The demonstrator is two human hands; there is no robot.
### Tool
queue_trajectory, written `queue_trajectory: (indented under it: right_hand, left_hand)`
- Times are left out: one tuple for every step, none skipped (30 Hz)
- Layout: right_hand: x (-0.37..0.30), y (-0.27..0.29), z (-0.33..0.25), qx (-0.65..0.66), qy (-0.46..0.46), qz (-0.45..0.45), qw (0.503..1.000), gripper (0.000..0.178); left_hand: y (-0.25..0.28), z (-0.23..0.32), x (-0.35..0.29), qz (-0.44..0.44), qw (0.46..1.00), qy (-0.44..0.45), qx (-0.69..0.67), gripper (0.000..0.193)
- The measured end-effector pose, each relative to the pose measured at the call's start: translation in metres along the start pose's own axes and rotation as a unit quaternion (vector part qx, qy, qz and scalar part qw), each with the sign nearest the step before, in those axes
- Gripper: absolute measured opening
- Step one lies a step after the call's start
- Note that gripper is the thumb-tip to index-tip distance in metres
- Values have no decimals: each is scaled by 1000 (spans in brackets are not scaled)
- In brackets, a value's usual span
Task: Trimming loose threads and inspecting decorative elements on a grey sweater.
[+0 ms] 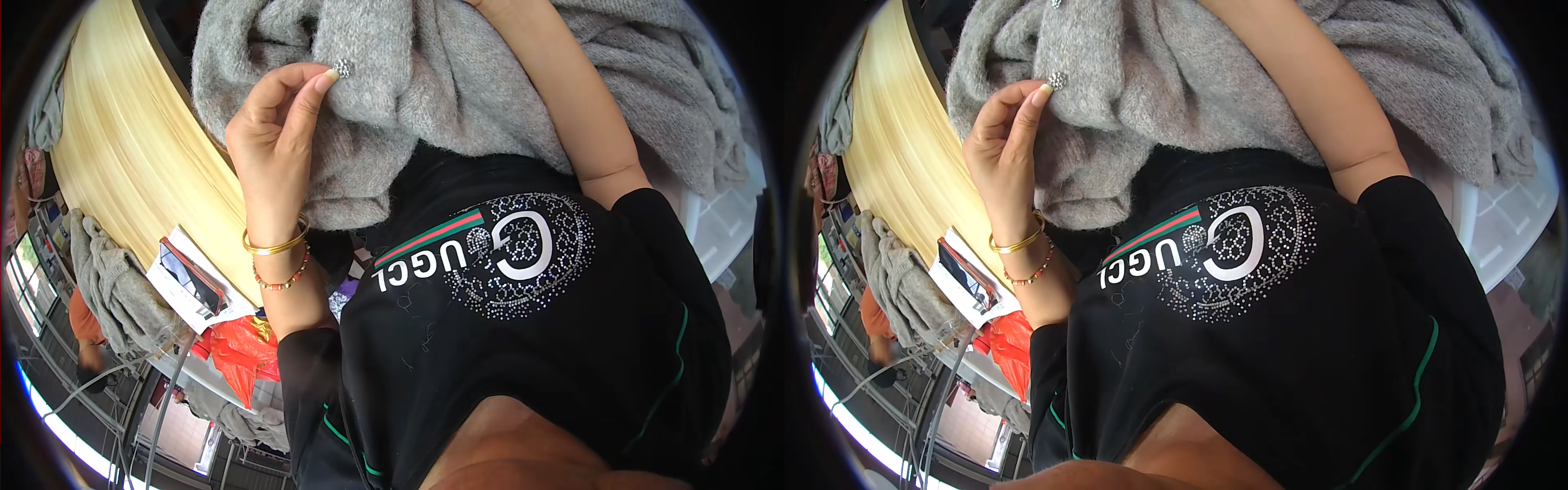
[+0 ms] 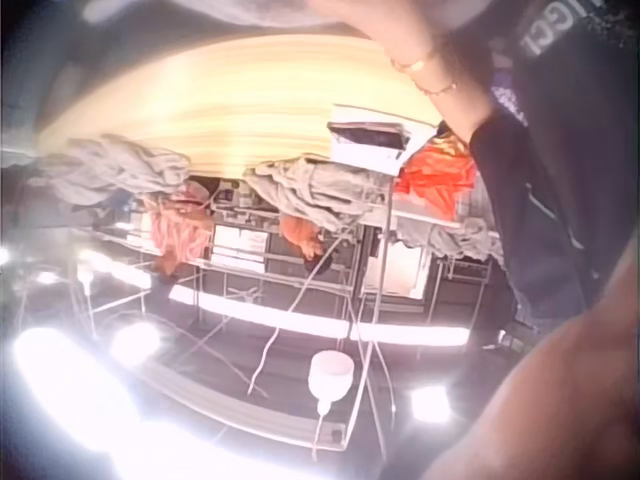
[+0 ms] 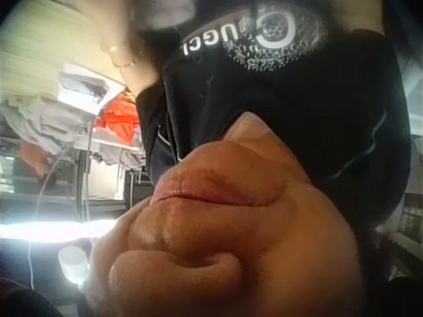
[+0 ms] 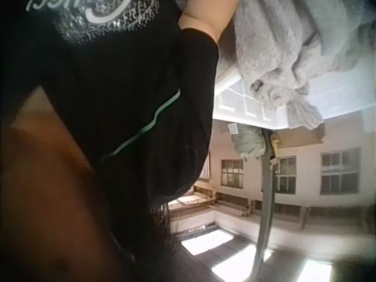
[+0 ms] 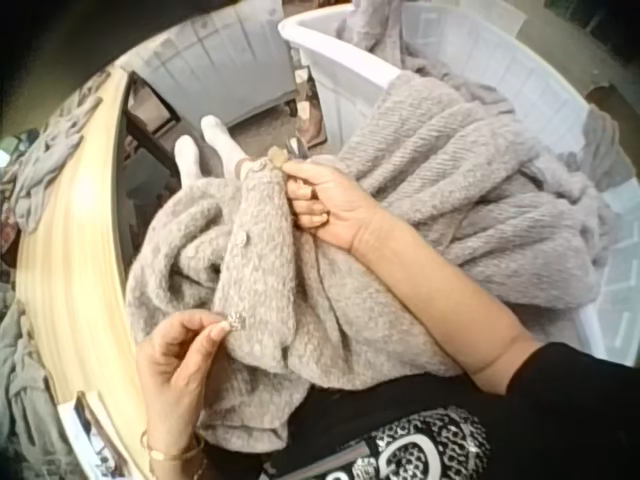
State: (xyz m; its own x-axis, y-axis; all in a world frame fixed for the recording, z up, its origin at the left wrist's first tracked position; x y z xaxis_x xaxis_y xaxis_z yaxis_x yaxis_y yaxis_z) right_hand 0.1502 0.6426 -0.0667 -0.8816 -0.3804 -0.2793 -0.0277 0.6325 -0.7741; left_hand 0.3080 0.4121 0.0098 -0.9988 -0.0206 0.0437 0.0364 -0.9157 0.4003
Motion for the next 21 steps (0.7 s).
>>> queue_trajectory:
  right_hand:
    - [-3,-3,-1,-23,5,-7,1000,13]
    - [-5,-7,-2,-46,9,-16,999,15]
    - [-6,-8,-2,-48,8,-18,999,15]
    - [-7,-7,-2,-67,12,-3,998,14]
    - [-9,-8,-3,-87,16,12,996,13]
    - [-12,-9,-8,-89,15,12,996,13]
    - [-15,-10,-15,-40,-44,25,998,12]
    - [-21,-16,-19,10,-103,38,994,11]
    - [-28,-24,-18,8,-103,38,994,11]
    - [-36,-34,-17,-175,32,40,983,12]
    - [-45,-43,-18,-349,167,40,921,15]
    - [-50,-48,-13,-351,163,35,922,15]
    - [-56,-52,-10,-386,233,-5,893,19]
    - [-65,-57,-9,-419,302,-43,855,24]
    - [-80,-63,-11,-421,301,-45,854,24]
    - [-99,-70,-13,-496,314,-49,808,26]
    - [-109,-72,-15,-567,326,-50,755,30]
    - [-109,-70,-10,-568,325,-50,754,30]
    - [-112,-68,0,-500,408,-126,753,31]
    - [-116,-68,2,-426,487,-196,736,32]
    - [-130,-77,-4,-426,487,-200,736,32]
  left_hand:
    - [1,2,0,-20,997,37,-68,11]
    - [4,3,-1,-17,997,37,-68,11]
    - [7,4,-2,-36,996,44,-74,11]
    - [10,5,-2,-55,994,50,-80,11]
    - [13,5,-2,-53,994,51,-82,11]
    - [16,6,-1,-59,992,68,-93,11]
    - [18,6,0,-64,989,85,-104,10]
    - [21,5,1,-69,984,95,-133,11]
    - [21,5,2,-68,984,95,-134,11]
    - [20,4,3,-77,975,116,-171,12]
    - [19,3,4,-86,965,137,-208,13]
    - [19,0,2,-79,965,138,-209,13]
    - [18,-2,1,-90,944,161,-274,14]
    - [16,-4,-1,-103,917,180,-339,14]
    - [16,-4,-2,-101,917,180,-342,14]
    - [15,-4,-4,-105,895,197,-387,14]
    - [12,-4,-3,-113,870,213,-430,14]
    - [9,-6,-2,-113,869,213,-432,14]
    - [5,-8,-3,-110,846,227,-470,15]
    - [2,-8,-1,-113,820,238,-508,15]
    - [1,-8,-4,-110,821,237,-509,15]
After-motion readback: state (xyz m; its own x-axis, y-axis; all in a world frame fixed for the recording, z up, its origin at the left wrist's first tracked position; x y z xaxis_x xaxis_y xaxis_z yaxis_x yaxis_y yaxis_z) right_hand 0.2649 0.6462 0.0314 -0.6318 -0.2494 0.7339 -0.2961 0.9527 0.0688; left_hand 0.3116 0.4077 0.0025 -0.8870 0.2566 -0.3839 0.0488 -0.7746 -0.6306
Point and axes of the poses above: each hand's wrist, its own x-axis towards the middle knuckle, its own y-axis out of the back of the hand, z = x × y, the point moved 1 cm from there along x, towards the middle knuckle, and after that the axes turned 3 degrees about z, right-handed, at the moved point
